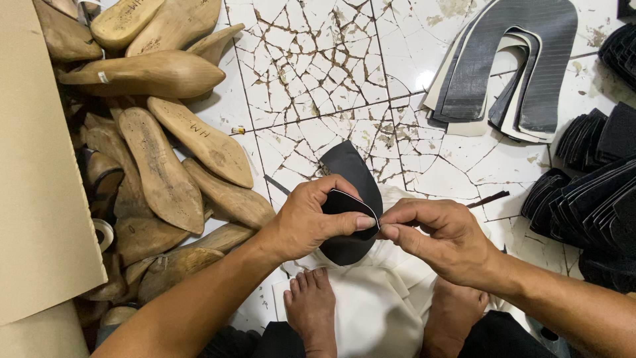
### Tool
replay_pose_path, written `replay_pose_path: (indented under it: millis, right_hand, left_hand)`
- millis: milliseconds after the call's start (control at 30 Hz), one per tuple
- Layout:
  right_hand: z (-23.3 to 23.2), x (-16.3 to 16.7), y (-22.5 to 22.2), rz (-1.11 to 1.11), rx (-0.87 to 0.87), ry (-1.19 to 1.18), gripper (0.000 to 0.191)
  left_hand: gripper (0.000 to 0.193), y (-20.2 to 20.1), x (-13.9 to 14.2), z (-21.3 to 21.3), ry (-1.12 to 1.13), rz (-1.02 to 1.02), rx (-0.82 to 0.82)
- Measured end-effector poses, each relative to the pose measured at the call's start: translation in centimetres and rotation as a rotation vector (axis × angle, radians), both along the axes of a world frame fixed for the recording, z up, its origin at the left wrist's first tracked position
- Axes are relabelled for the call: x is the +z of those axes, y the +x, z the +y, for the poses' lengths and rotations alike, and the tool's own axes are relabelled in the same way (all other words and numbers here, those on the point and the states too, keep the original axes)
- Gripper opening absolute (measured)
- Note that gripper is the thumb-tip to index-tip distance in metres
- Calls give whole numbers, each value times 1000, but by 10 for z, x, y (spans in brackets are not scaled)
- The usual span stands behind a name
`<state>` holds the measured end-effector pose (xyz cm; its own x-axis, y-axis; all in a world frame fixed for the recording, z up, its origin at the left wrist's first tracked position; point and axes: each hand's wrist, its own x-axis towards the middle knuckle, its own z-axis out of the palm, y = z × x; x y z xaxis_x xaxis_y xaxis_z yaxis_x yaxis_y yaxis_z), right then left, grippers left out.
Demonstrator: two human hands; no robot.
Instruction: The person sits on the floor and hand-sews a black shoe sole piece using a needle and thread. They repeatedly pull the thread through the material, stitch along the edge, and occasionally adjust the piece. Wooden shoe lasts and stacks of sole pieces are visible nearby.
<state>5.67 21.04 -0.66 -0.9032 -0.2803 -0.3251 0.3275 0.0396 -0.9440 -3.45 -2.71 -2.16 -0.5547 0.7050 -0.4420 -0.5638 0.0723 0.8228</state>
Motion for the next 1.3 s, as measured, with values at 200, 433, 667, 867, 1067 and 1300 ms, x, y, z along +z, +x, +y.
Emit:
replay_pose_path:
  millis: [200,433,667,867,1067,1300]
  right_hand:
    - [0,0,0,-5,-6,-5,20]
    - [0,0,-2,-8,3,11,21]
    - [1,0,-1,-26,3,57,21]
    - [2,-2,-1,-32,-3,65,21]
    - [2,-3,-2,-5,10,86,22]
    - [2,0,-4,33,29,168,21]
  left_hand:
    - [27,-2,7,2,-54,48,-29]
    - [29,-4,11,2,-96,104,-45]
    - [27,-2,8,3,-95,70,-28]
    - [26,0,7,5,-99,118,-20]
    - [24,-3,12,5,-157,139,-44]
    - [24,-4,16,7,-200,156,-59]
